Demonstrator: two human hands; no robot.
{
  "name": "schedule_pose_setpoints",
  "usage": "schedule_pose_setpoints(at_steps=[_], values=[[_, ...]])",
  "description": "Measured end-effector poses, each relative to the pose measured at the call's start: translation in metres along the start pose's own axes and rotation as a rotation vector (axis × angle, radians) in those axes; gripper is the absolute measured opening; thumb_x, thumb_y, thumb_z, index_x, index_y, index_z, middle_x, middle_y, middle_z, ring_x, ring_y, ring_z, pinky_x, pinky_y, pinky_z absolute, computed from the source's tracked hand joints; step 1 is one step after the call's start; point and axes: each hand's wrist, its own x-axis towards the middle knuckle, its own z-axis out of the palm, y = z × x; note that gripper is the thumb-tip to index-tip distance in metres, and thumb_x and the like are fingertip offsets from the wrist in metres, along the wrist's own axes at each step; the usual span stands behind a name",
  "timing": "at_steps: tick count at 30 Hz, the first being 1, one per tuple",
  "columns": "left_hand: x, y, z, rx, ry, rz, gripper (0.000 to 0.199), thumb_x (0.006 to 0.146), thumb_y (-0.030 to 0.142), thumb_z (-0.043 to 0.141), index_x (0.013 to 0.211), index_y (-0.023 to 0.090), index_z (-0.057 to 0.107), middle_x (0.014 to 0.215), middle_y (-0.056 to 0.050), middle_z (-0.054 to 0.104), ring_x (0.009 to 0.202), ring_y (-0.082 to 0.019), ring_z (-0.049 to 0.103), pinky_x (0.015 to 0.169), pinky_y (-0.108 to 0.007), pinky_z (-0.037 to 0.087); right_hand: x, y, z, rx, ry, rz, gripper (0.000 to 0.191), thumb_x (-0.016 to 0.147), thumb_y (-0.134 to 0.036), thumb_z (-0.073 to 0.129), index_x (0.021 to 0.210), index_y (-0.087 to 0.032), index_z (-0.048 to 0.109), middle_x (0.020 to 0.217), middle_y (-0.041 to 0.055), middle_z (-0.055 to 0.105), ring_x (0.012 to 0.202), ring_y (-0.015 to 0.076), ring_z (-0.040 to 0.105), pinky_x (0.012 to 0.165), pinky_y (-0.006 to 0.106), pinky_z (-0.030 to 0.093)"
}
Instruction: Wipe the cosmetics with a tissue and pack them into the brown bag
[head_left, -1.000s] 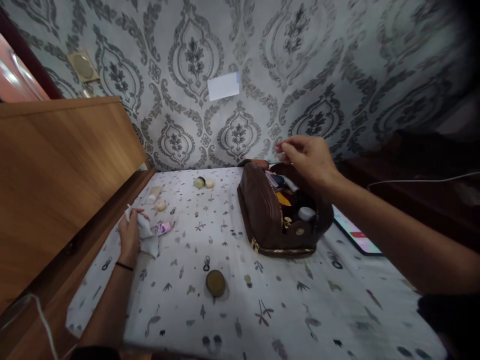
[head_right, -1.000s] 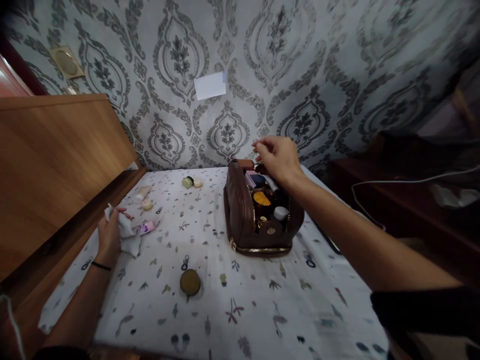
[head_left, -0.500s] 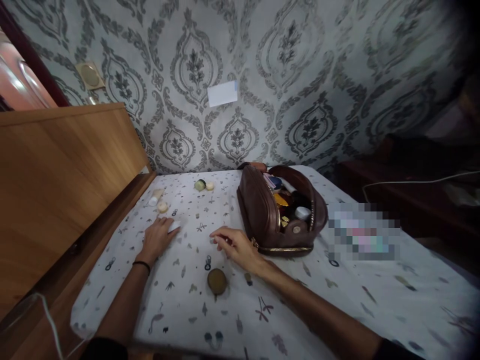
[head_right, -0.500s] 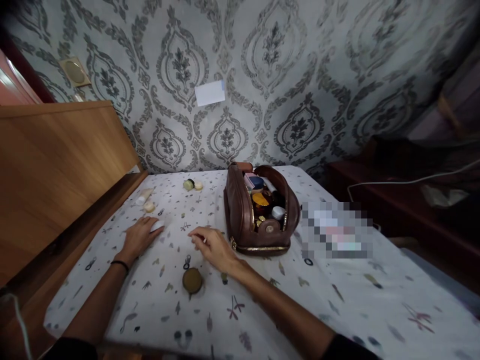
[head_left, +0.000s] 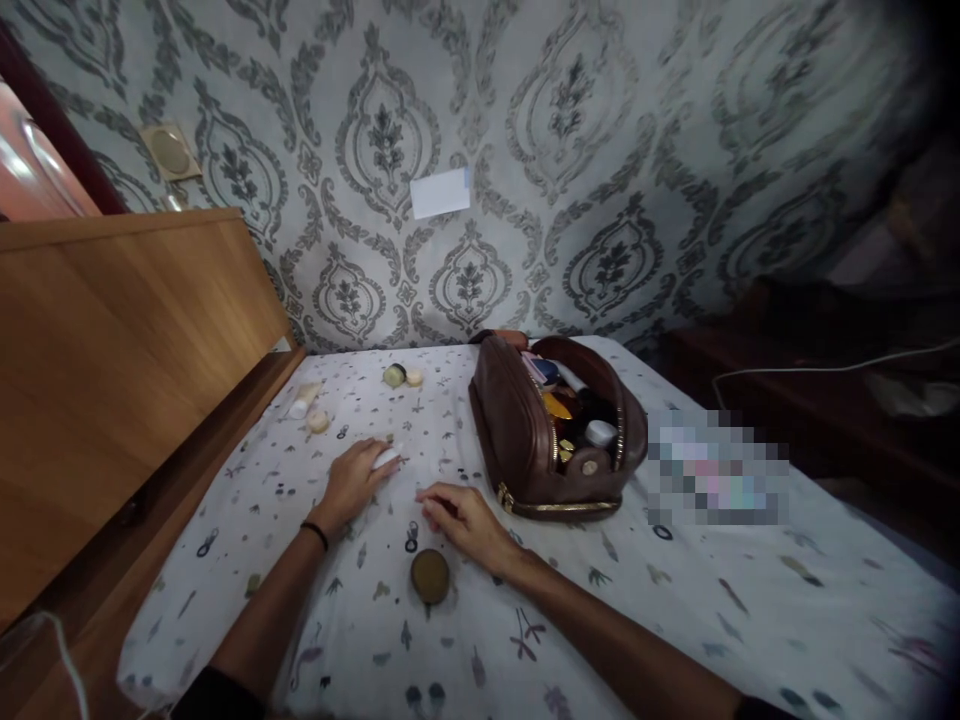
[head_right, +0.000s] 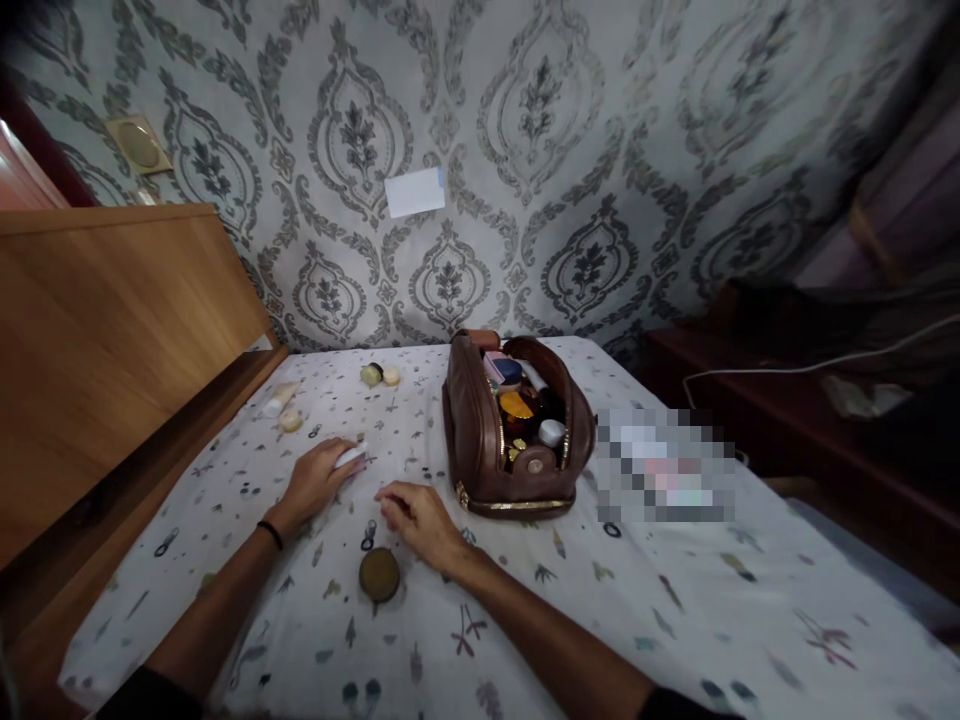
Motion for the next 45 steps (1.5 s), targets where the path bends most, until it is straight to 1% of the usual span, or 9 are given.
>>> schedule_pose_setpoints(at_steps=[3, 7, 12, 15, 20, 26, 30, 40, 45], values=[[-0.006, -0.015, 0.001, -0.086, 0.058, -0.057, 0.031, 0.095, 0.041, 0.043, 0.102, 0.022, 0.066, 0.105, -0.007, 0.071, 0.099, -0.023, 0.064, 0.087, -0.034, 0.047, 0.000, -0.004, -0.008, -0.004, -0.111, -0.022, 0.037, 0.093, -0.047, 0.047, 0.087, -0.016, 0.066, 0.068, 0.0016, 0.060, 0.063, 0.0141, 0.056, 0.060, 0.025, 0.044], [-0.008, -0.023, -0.001, -0.140, 0.071, -0.142, 0.034, 0.095, 0.042, 0.039, 0.091, 0.020, 0.065, 0.084, -0.006, 0.069, 0.079, -0.022, 0.063, 0.076, -0.033, 0.047, -0.001, -0.011, -0.024, 0.173, -0.291, 0.124, 0.054, 0.090, -0.062, 0.047, 0.094, -0.012, 0.066, 0.079, 0.0042, 0.064, 0.060, 0.0124, 0.057, 0.057, 0.025, 0.046], [-0.008, -0.019, -0.004, -0.103, 0.133, -0.139, 0.030, 0.095, 0.038, 0.041, 0.095, 0.019, 0.063, 0.091, -0.007, 0.066, 0.086, -0.022, 0.061, 0.081, -0.033, 0.046, -0.006, -0.025, -0.031, 0.008, -0.512, 0.092, 0.056, 0.068, -0.050, 0.079, 0.113, -0.018, 0.067, 0.082, -0.0011, 0.063, 0.065, 0.0107, 0.055, 0.059, 0.021, 0.043], [-0.010, -0.016, -0.006, -0.088, 0.161, -0.111, 0.028, 0.095, 0.035, 0.041, 0.100, 0.019, 0.062, 0.097, -0.009, 0.065, 0.093, -0.024, 0.061, 0.085, -0.034, 0.046, -0.010, -0.029, -0.027, -0.173, -0.491, -0.035, 0.061, 0.058, -0.045, 0.087, 0.112, -0.021, 0.068, 0.087, 0.0000, 0.062, 0.071, 0.0130, 0.056, 0.064, 0.023, 0.044], [-0.012, -0.014, -0.008, -0.114, 0.206, -0.088, 0.026, 0.095, 0.035, 0.040, 0.100, 0.019, 0.061, 0.101, -0.009, 0.066, 0.098, -0.024, 0.061, 0.088, -0.034, 0.047, -0.012, -0.026, -0.020, -0.185, -0.437, -0.073, 0.041, 0.065, -0.039, 0.085, 0.097, -0.019, 0.069, 0.083, 0.0000, 0.059, 0.069, 0.0126, 0.055, 0.060, 0.022, 0.043], [-0.010, -0.018, -0.007, -0.222, 0.289, -0.142, 0.029, 0.094, 0.041, 0.043, 0.097, 0.018, 0.062, 0.096, -0.008, 0.068, 0.092, -0.023, 0.063, 0.086, -0.034, 0.047, -0.010, -0.020, -0.012, -0.040, -0.190, -0.028, 0.033, 0.068, -0.031, 0.081, 0.093, -0.017, 0.065, 0.079, -0.0018, 0.057, 0.066, 0.0114, 0.053, 0.058, 0.022, 0.042], [-0.009, -0.017, -0.007, -0.261, 0.284, -0.173, 0.032, 0.094, 0.043, 0.044, 0.094, 0.018, 0.063, 0.091, -0.007, 0.069, 0.087, -0.022, 0.063, 0.082, -0.033, 0.047, -0.007, -0.014, -0.011, -0.126, -0.016, -0.051, 0.035, 0.068, -0.025, 0.081, 0.098, -0.017, 0.065, 0.088, 0.0011, 0.060, 0.072, 0.0128, 0.054, 0.066, 0.025, 0.044], [-0.006, -0.015, -0.012, -0.343, 0.320, -0.209, 0.034, 0.093, 0.046, 0.045, 0.092, 0.017, 0.063, 0.082, -0.003, 0.064, 0.076, -0.019, 0.059, 0.072, -0.029, 0.045, -0.004, 0.000, -0.009, -0.290, -0.056, -0.046, 0.050, 0.068, -0.020, 0.080, 0.116, -0.018, 0.064, 0.089, 0.0005, 0.057, 0.069, 0.0124, 0.054, 0.070, 0.027, 0.045], [0.022, -0.028, -0.016, -0.356, 0.313, -0.255, 0.031, 0.090, 0.047, 0.047, 0.089, 0.019, 0.060, 0.079, 0.000, 0.061, 0.073, -0.016, 0.055, 0.068, -0.025, 0.043, -0.005, 0.003, -0.006, -0.324, -0.043, -0.053, 0.055, 0.069, -0.021, 0.080, 0.121, -0.021, 0.061, 0.091, 0.0009, 0.059, 0.070, 0.0132, 0.054, 0.070, 0.028, 0.045]])
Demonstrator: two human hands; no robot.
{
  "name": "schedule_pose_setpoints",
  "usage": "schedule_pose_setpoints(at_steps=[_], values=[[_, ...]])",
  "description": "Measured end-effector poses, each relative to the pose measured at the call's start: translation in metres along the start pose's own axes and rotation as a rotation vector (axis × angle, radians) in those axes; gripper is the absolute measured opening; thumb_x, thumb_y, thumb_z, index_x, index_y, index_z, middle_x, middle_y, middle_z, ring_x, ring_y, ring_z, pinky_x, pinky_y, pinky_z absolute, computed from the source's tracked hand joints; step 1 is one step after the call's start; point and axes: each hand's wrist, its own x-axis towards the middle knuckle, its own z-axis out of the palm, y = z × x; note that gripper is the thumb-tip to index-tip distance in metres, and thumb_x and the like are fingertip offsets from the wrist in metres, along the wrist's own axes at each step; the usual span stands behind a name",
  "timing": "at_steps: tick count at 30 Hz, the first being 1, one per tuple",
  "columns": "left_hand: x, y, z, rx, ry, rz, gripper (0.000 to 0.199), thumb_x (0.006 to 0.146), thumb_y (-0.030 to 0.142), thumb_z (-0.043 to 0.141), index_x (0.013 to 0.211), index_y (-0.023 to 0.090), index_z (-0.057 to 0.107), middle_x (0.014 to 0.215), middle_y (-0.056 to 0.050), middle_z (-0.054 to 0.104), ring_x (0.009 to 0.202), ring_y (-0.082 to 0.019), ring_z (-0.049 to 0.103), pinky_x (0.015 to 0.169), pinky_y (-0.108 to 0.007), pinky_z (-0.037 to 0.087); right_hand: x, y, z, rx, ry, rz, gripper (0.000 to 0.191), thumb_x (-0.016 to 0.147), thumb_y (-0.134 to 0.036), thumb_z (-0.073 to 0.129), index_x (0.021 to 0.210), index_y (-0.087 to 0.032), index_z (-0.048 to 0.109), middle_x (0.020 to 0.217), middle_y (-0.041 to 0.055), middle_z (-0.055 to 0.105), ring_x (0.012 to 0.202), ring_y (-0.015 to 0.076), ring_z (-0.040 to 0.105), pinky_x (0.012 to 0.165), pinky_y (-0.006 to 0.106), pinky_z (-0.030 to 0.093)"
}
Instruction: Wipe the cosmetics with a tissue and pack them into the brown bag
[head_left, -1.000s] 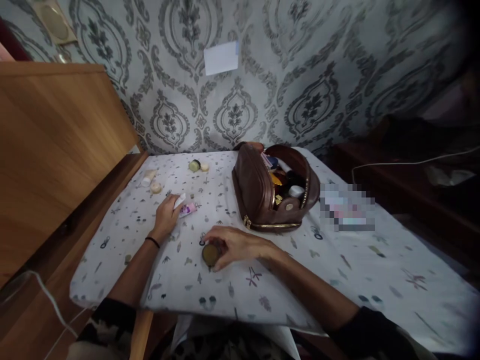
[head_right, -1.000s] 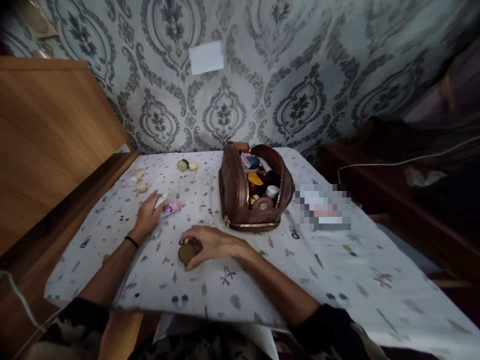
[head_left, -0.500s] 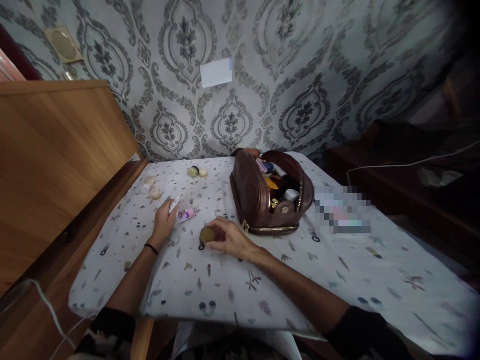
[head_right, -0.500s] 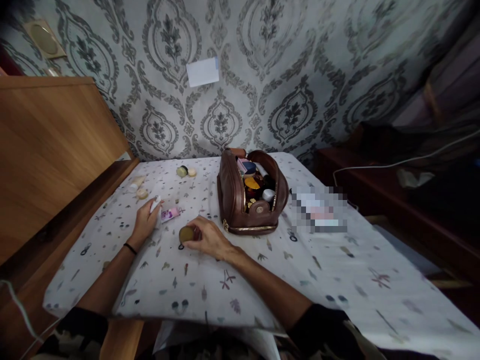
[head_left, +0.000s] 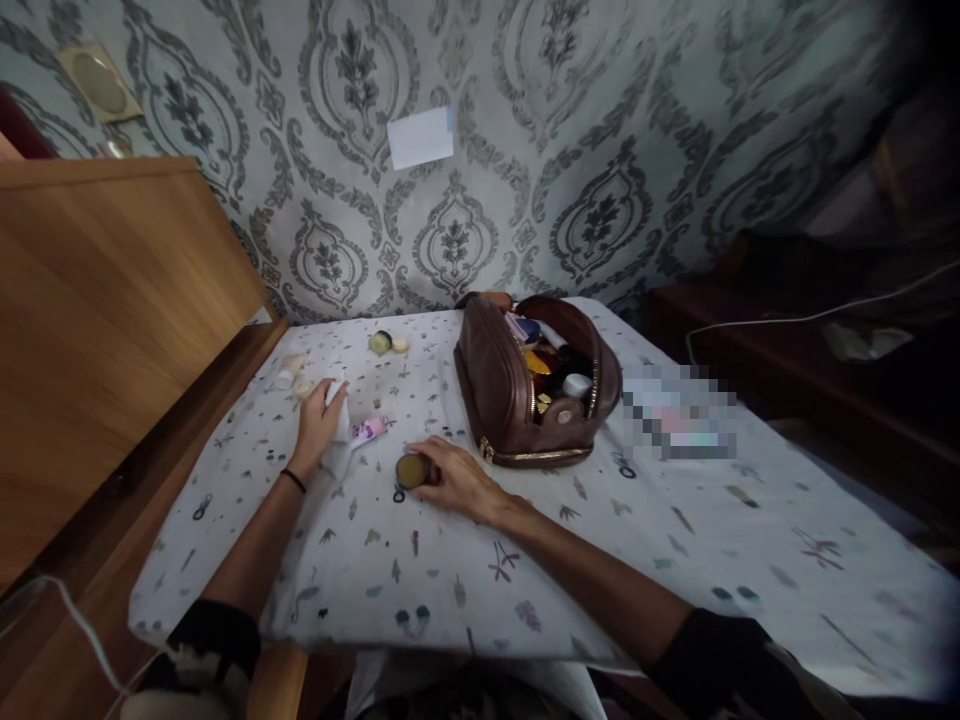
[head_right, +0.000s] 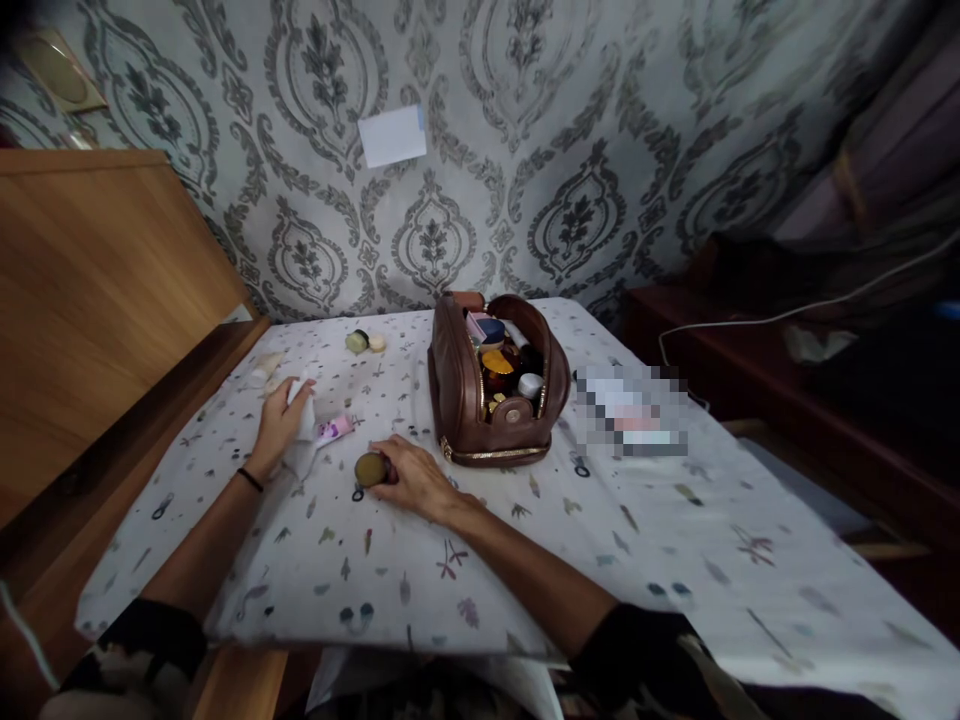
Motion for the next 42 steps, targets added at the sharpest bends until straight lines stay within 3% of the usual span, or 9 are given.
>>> schedule_pose_setpoints(at_steps=[9, 12, 15, 22, 26, 29, 33, 36, 42], values=[[0.100, -0.016, 0.043, 0.115, -0.049, -0.078, 0.022, 0.080, 0.030, 0.059, 0.098, 0.018, 0.064, 0.088, -0.003, 0.064, 0.078, -0.019, 0.055, 0.074, -0.029, 0.042, -0.002, -0.001, 0.000, -0.008, -0.010, -0.008, 0.052, 0.069, -0.020, 0.078, 0.119, -0.021, 0.063, 0.102, 0.0043, 0.062, 0.076, 0.0155, 0.058, 0.073, 0.029, 0.046], [0.117, -0.013, 0.063, 0.125, -0.031, -0.104, 0.025, 0.077, 0.027, 0.062, 0.101, 0.018, 0.065, 0.092, -0.006, 0.064, 0.082, -0.021, 0.056, 0.076, -0.031, 0.042, -0.002, 0.001, 0.000, 0.073, 0.009, 0.003, 0.051, 0.067, -0.021, 0.080, 0.116, -0.021, 0.064, 0.101, 0.0038, 0.064, 0.076, 0.0156, 0.058, 0.073, 0.029, 0.045], [0.118, -0.006, 0.077, 0.113, 0.000, -0.099, 0.025, 0.079, 0.024, 0.061, 0.103, 0.019, 0.064, 0.094, -0.006, 0.062, 0.085, -0.021, 0.056, 0.079, -0.031, 0.042, 0.001, 0.005, -0.001, 0.399, 0.007, 0.119, 0.042, 0.068, -0.028, 0.080, 0.106, -0.020, 0.065, 0.088, 0.0004, 0.064, 0.071, 0.0136, 0.057, 0.067, 0.027, 0.044], [0.080, 0.032, 0.060, -0.006, 0.050, 0.009, 0.021, 0.090, 0.037, 0.049, 0.088, 0.019, 0.060, 0.074, 0.001, 0.056, 0.073, -0.017, 0.052, 0.070, -0.026, 0.043, 0.006, 0.000, -0.007, 1.410, 0.089, 0.334, 0.047, 0.066, -0.035, 0.086, 0.104, -0.018, 0.064, 0.087, -0.0006, 0.069, 0.066, 0.0080, 0.065, 0.060, 0.018, 0.047], [0.025, 0.079, 0.034, -0.281, 0.026, 0.113, 0.031, 0.095, 0.042, 0.044, 0.100, 0.019, 0.063, 0.085, -0.002, 0.064, 0.080, -0.016, 0.059, 0.077, -0.027, 0.046, 0.008, -0.005, -0.007, 1.572, 0.084, 0.394, 0.044, 0.063, -0.032, 0.088, 0.097, -0.016, 0.065, 0.086, 0.0023, 0.073, 0.077, 0.0117, 0.071, 0.072, 0.020, 0.053], [-0.024, 0.108, 0.027, -0.341, -0.121, 0.154, 0.036, 0.098, 0.042, 0.038, 0.107, 0.018, 0.063, 0.097, -0.006, 0.068, 0.090, -0.018, 0.063, 0.084, -0.029, 0.047, 0.008, -0.005, -0.002, 1.589, 0.106, 0.417, 0.042, 0.062, -0.032, 0.089, 0.093, -0.016, 0.065, 0.084, 0.0015, 0.073, 0.078, 0.0124, 0.071, 0.071, 0.020, 0.054], [-0.064, 0.117, 0.038, -0.254, -0.413, 0.356, 0.030, 0.093, 0.040, 0.049, 0.099, 0.018, 0.068, 0.105, -0.010, 0.070, 0.102, -0.024, 0.062, 0.094, -0.037, 0.046, 0.005, -0.005, 0.005, 1.514, 0.074, 0.308, 0.044, 0.054, -0.026, 0.092, 0.086, -0.017, 0.064, 0.076, -0.0039, 0.068, 0.067, 0.0098, 0.066, 0.061, 0.019, 0.053], [-0.068, 0.111, 0.046, -0.303, -0.479, 0.264, 0.031, 0.092, 0.040, 0.048, 0.086, 0.017, 0.069, 0.087, -0.009, 0.070, 0.086, -0.023, 0.064, 0.081, -0.035, 0.049, 0.002, -0.008, 0.006, 1.438, 0.020, 0.248, 0.048, 0.054, -0.025, 0.091, 0.091, -0.018, 0.062, 0.077, -0.0044, 0.067, 0.063, 0.0088, 0.062, 0.055, 0.018, 0.050], [-0.060, 0.099, 0.045, -0.629, -0.535, -0.190, 0.045, 0.088, 0.056, 0.050, 0.101, 0.018, 0.070, 0.091, -0.007, 0.074, 0.066, -0.017, 0.065, 0.063, -0.029, 0.053, 0.002, -0.010, 0.002, 1.454, -0.112, 0.256, 0.047, 0.059, -0.035, 0.090, 0.093, -0.016, 0.063, 0.075, -0.0025, 0.067, 0.063, 0.0093, 0.065, 0.058, 0.019, 0.047]])
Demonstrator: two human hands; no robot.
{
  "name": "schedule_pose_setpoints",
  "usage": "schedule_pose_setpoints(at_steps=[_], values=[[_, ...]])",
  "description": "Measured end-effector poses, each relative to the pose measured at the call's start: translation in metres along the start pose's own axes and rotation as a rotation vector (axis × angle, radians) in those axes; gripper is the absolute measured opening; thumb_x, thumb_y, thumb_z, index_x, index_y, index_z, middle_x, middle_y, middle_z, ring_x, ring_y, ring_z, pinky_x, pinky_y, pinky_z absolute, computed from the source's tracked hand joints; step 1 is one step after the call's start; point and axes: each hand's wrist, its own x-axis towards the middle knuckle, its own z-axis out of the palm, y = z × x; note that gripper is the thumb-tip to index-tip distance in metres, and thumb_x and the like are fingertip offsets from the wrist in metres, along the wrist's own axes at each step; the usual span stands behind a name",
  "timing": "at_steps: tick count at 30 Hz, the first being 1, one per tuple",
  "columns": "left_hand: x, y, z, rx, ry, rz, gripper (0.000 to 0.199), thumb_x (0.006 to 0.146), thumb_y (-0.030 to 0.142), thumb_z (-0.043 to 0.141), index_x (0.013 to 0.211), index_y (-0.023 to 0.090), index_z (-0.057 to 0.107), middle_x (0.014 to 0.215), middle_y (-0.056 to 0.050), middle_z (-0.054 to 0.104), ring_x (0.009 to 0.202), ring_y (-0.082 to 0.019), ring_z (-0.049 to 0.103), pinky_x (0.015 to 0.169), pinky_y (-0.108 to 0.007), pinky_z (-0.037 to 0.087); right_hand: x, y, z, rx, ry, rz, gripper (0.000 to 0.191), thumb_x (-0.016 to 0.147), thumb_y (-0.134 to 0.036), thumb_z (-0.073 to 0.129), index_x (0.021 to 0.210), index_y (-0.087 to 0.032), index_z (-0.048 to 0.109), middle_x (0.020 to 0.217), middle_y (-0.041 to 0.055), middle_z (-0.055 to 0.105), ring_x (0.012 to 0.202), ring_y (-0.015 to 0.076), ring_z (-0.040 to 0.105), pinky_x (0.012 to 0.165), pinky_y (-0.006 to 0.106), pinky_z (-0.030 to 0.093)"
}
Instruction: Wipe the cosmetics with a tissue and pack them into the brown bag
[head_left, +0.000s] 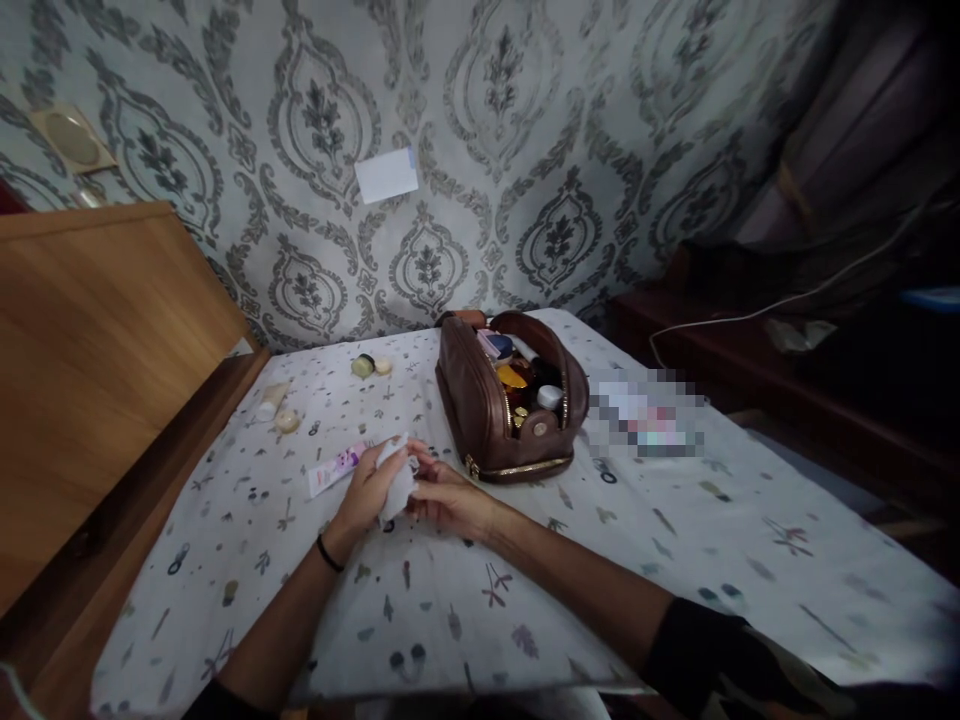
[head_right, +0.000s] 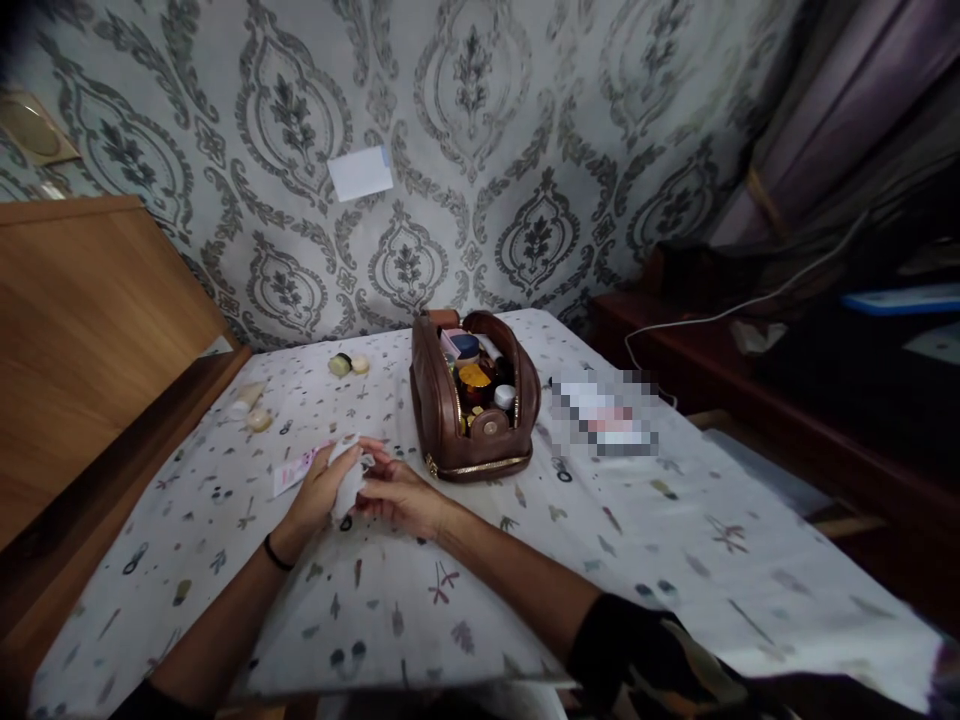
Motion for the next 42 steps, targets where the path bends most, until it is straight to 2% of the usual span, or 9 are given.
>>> schedule_pose_setpoints(at_steps=[3, 7, 10, 13, 17, 21, 29, 38, 42], values=[[0.000, -0.007, -0.003, -0.111, 0.031, -0.090, 0.060, 0.087, 0.067, 0.042, 0.107, 0.017, 0.068, 0.095, -0.009, 0.074, 0.063, -0.017, 0.066, 0.054, -0.027, 0.051, 0.000, -0.002, -0.002, 0.094, -0.014, 0.046, 0.048, 0.059, -0.043, 0.089, 0.088, -0.015, 0.064, 0.077, -0.0008, 0.070, 0.065, 0.0087, 0.065, 0.065, 0.021, 0.049], [-0.003, -0.016, -0.003, -0.184, 0.060, 0.030, 0.057, 0.089, 0.067, 0.043, 0.113, 0.020, 0.064, 0.103, -0.009, 0.073, 0.094, -0.020, 0.069, 0.085, -0.032, 0.055, 0.003, 0.000, -0.005, 0.201, 0.050, 0.036, 0.046, 0.062, -0.047, 0.088, 0.088, -0.017, 0.064, 0.077, -0.0014, 0.072, 0.066, 0.0099, 0.067, 0.067, 0.022, 0.049], [-0.006, -0.016, 0.001, -0.179, 0.003, 0.106, 0.057, 0.080, 0.059, 0.064, 0.124, 0.024, 0.054, 0.113, -0.008, 0.069, 0.100, -0.021, 0.067, 0.092, -0.035, 0.052, 0.005, 0.003, -0.009, 0.261, 0.121, 0.023, 0.043, 0.063, -0.047, 0.087, 0.086, -0.019, 0.064, 0.074, -0.0035, 0.070, 0.061, 0.0086, 0.063, 0.062, 0.021, 0.047], [-0.008, -0.013, 0.005, -0.094, -0.010, 0.131, 0.069, 0.069, 0.046, 0.077, 0.128, 0.024, 0.047, 0.113, -0.007, 0.066, 0.098, -0.021, 0.065, 0.089, -0.034, 0.052, 0.007, 0.005, -0.010, 0.267, 0.195, 0.032, 0.044, 0.061, -0.047, 0.088, 0.084, -0.018, 0.064, 0.063, -0.0063, 0.064, 0.052, 0.0072, 0.056, 0.054, 0.020, 0.044], [-0.009, -0.012, 0.006, 0.103, 0.162, 0.195, 0.041, 0.074, 0.042, 0.069, 0.108, 0.022, 0.056, 0.092, -0.002, 0.062, 0.084, -0.018, 0.060, 0.078, -0.029, 0.050, 0.006, 0.003, -0.006, 0.226, 0.212, 0.046, 0.045, 0.059, -0.047, 0.089, 0.079, -0.016, 0.064, 0.060, -0.0062, 0.062, 0.049, 0.0071, 0.053, 0.052, 0.021, 0.043], [-0.010, -0.016, -0.001, 0.220, 0.167, 0.275, 0.026, 0.082, 0.044, 0.060, 0.095, 0.022, 0.057, 0.082, -0.001, 0.058, 0.075, -0.017, 0.056, 0.069, -0.027, 0.047, 0.003, 0.000, 0.002, 0.149, 0.163, 0.045, 0.050, 0.058, -0.053, 0.087, 0.082, -0.014, 0.066, 0.062, -0.0038, 0.063, 0.053, 0.0085, 0.055, 0.049, 0.021, 0.041], [-0.011, -0.012, -0.003, 0.328, 0.264, 0.187, 0.049, 0.096, 0.054, 0.030, 0.087, 0.021, 0.064, 0.068, -0.003, 0.060, 0.068, -0.020, 0.057, 0.072, -0.031, 0.046, 0.005, 0.005, -0.001, 0.050, 0.204, -0.085, 0.046, 0.062, -0.041, 0.088, 0.090, -0.017, 0.062, 0.061, -0.0051, 0.063, 0.051, 0.0072, 0.057, 0.050, 0.018, 0.040], [-0.005, -0.018, -0.010, 0.449, 0.319, 0.166, 0.042, 0.094, 0.047, 0.040, 0.064, 0.023, 0.056, 0.059, -0.001, 0.058, 0.060, -0.018, 0.055, 0.065, -0.031, 0.043, 0.006, 0.009, -0.001, -0.008, 0.221, -0.129, 0.052, 0.060, -0.039, 0.089, 0.101, -0.016, 0.067, 0.075, -0.0011, 0.067, 0.062, 0.0095, 0.063, 0.058, 0.022, 0.049], [-0.001, -0.023, -0.011, 0.464, 0.357, 0.192, 0.032, 0.088, 0.049, 0.049, 0.074, 0.023, 0.058, 0.066, -0.001, 0.063, 0.067, -0.020, 0.060, 0.066, -0.031, 0.045, 0.006, 0.010, 0.001, -0.108, 0.238, -0.146, 0.056, 0.050, -0.026, 0.093, 0.100, -0.019, 0.069, 0.082, -0.0044, 0.065, 0.065, 0.0083, 0.059, 0.061, 0.022, 0.049]])
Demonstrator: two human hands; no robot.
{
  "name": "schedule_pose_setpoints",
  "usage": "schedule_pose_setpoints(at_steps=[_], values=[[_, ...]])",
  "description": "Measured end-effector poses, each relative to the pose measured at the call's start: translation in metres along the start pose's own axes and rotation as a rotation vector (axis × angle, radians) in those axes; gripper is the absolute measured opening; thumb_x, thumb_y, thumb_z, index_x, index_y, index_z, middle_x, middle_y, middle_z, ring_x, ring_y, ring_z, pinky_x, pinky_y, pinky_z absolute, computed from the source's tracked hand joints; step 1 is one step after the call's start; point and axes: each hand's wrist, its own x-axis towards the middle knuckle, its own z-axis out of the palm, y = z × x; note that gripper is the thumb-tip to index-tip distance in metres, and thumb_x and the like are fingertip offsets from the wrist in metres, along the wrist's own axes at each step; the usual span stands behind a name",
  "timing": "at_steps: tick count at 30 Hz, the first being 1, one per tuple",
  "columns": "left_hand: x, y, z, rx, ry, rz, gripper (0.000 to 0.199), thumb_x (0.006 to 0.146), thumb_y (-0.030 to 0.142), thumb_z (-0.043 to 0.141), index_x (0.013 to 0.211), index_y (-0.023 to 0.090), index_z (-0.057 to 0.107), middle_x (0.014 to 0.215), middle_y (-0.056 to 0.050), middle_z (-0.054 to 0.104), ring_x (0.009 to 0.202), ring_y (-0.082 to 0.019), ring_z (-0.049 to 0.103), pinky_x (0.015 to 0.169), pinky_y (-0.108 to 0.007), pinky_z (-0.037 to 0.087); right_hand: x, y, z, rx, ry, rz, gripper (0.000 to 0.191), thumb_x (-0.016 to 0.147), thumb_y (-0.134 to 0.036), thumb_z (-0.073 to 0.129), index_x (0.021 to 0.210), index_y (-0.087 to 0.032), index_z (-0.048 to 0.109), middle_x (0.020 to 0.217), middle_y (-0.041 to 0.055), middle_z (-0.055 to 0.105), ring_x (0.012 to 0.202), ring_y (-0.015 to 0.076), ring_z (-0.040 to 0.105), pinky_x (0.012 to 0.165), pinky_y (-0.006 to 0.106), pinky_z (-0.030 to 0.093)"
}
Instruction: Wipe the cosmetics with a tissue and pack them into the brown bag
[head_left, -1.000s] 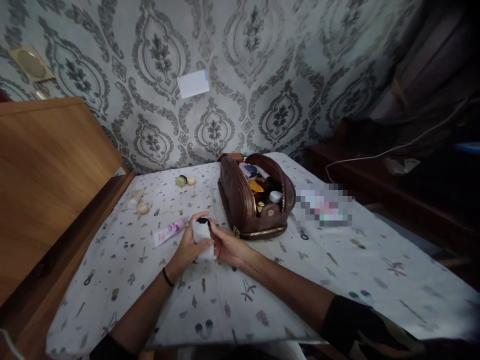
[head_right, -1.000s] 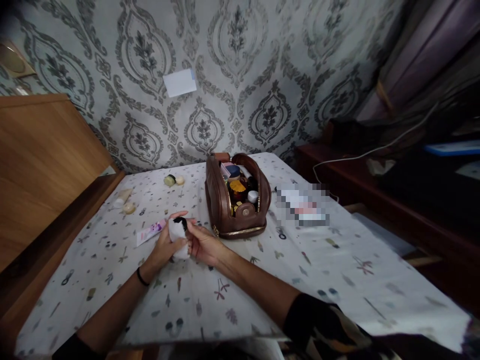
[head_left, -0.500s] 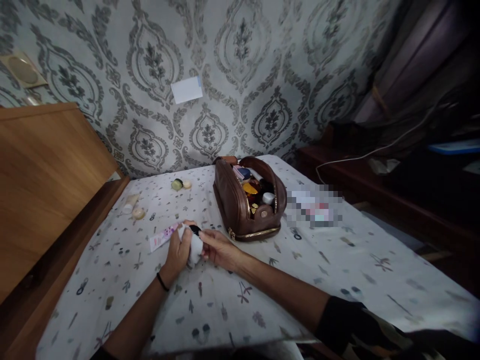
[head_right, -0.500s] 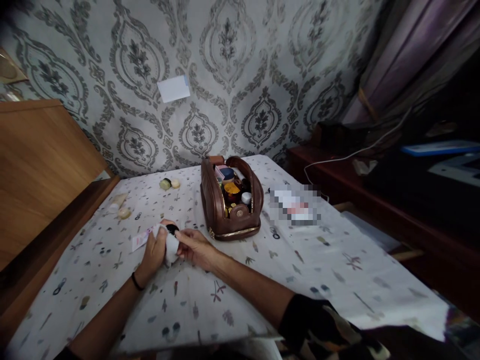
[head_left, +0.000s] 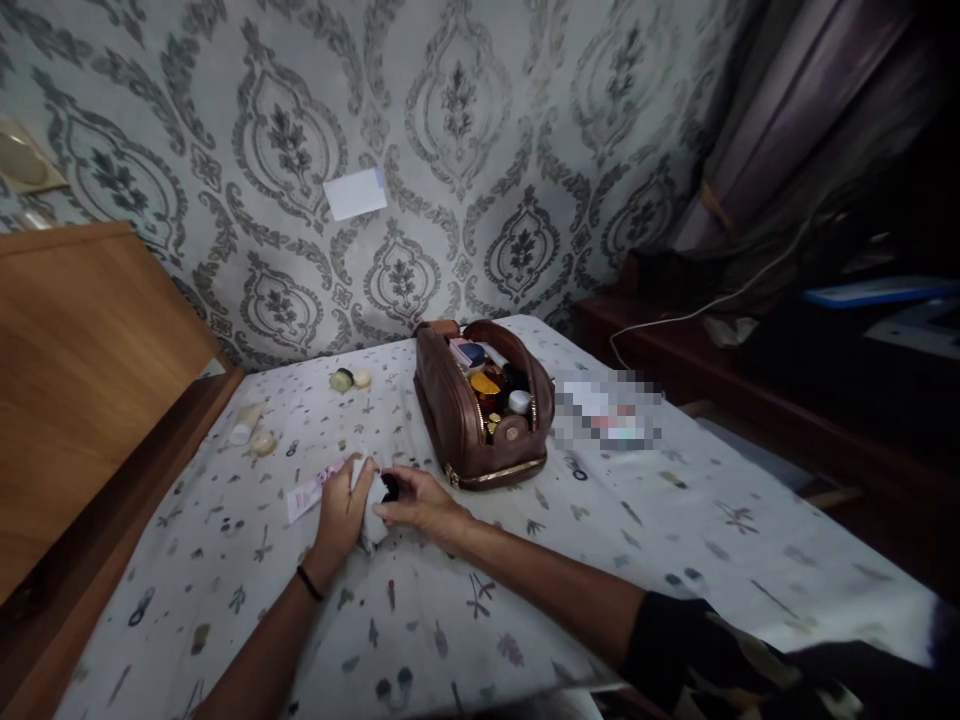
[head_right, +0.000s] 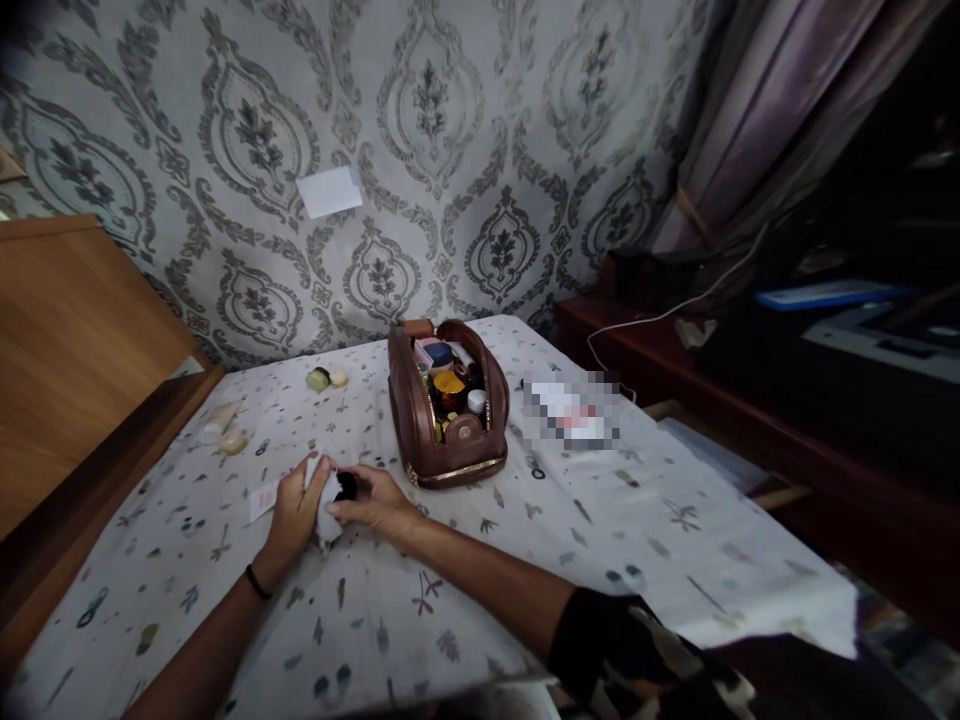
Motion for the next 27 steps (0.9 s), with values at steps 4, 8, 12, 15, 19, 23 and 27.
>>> schedule_pose_setpoints(at_steps=[4, 8, 12, 15, 19, 23, 27], values=[[-0.001, 0.001, 0.001, -0.054, -0.054, 0.010, 0.031, 0.089, 0.048, 0.048, 0.080, 0.022, 0.061, 0.075, -0.002, 0.067, 0.077, -0.021, 0.063, 0.074, -0.032, 0.049, 0.000, -0.002, -0.002, -0.040, -0.020, 0.011, 0.051, 0.051, -0.029, 0.092, 0.095, -0.016, 0.070, 0.072, -0.0049, 0.066, 0.058, 0.0072, 0.057, 0.058, 0.021, 0.047], [-0.003, 0.004, -0.002, -0.126, -0.141, 0.053, 0.027, 0.086, 0.046, 0.052, 0.090, 0.021, 0.062, 0.078, -0.001, 0.066, 0.076, -0.020, 0.062, 0.073, -0.030, 0.049, 0.002, -0.006, -0.005, 0.135, -0.028, 0.057, 0.045, 0.060, -0.040, 0.089, 0.089, -0.014, 0.067, 0.071, -0.0023, 0.067, 0.058, 0.0076, 0.060, 0.057, 0.020, 0.048], [-0.005, 0.006, -0.004, -0.083, -0.218, 0.074, 0.029, 0.081, 0.045, 0.059, 0.096, 0.020, 0.060, 0.077, 0.000, 0.065, 0.069, -0.018, 0.059, 0.066, -0.029, 0.046, 0.002, -0.010, -0.006, 0.229, 0.023, 0.071, 0.045, 0.060, -0.044, 0.088, 0.084, -0.015, 0.063, 0.070, -0.0028, 0.066, 0.056, 0.0079, 0.060, 0.057, 0.021, 0.049], [-0.006, 0.005, -0.003, -0.061, -0.200, 0.087, 0.026, 0.086, 0.045, 0.052, 0.094, 0.021, 0.059, 0.073, 0.000, 0.064, 0.066, -0.018, 0.058, 0.064, -0.030, 0.045, 0.001, -0.012, -0.006, 0.206, -0.007, 0.091, 0.044, 0.061, -0.045, 0.087, 0.083, -0.014, 0.065, 0.067, -0.0027, 0.065, 0.056, 0.0085, 0.060, 0.055, 0.022, 0.049], [-0.006, 0.001, -0.001, -0.030, -0.023, 0.062, 0.029, 0.090, 0.047, 0.047, 0.076, 0.023, 0.056, 0.064, -0.001, 0.058, 0.063, -0.020, 0.056, 0.064, -0.031, 0.044, -0.002, -0.013, -0.005, 0.211, -0.088, 0.102, 0.043, 0.065, -0.046, 0.085, 0.084, -0.012, 0.067, 0.073, 0.0003, 0.068, 0.061, 0.0091, 0.062, 0.057, 0.022, 0.048], [-0.006, 0.005, 0.001, -0.049, 0.033, 0.041, 0.039, 0.090, 0.052, 0.047, 0.064, 0.023, 0.050, 0.060, 0.000, 0.054, 0.063, -0.019, 0.054, 0.066, -0.030, 0.043, -0.002, -0.013, -0.005, 0.223, -0.142, 0.119, 0.043, 0.064, -0.046, 0.086, 0.079, -0.012, 0.065, 0.070, 0.0007, 0.068, 0.058, 0.0090, 0.063, 0.059, 0.022, 0.048], [-0.004, 0.018, 0.000, -0.184, 0.054, -0.045, 0.041, 0.093, 0.055, 0.043, 0.076, 0.020, 0.056, 0.063, 0.002, 0.053, 0.062, -0.015, 0.051, 0.063, -0.027, 0.043, -0.003, -0.021, -0.004, 0.166, -0.160, 0.067, 0.053, 0.067, -0.045, 0.084, 0.104, -0.015, 0.062, 0.071, 0.0000, 0.068, 0.060, 0.0118, 0.067, 0.057, 0.021, 0.047]])
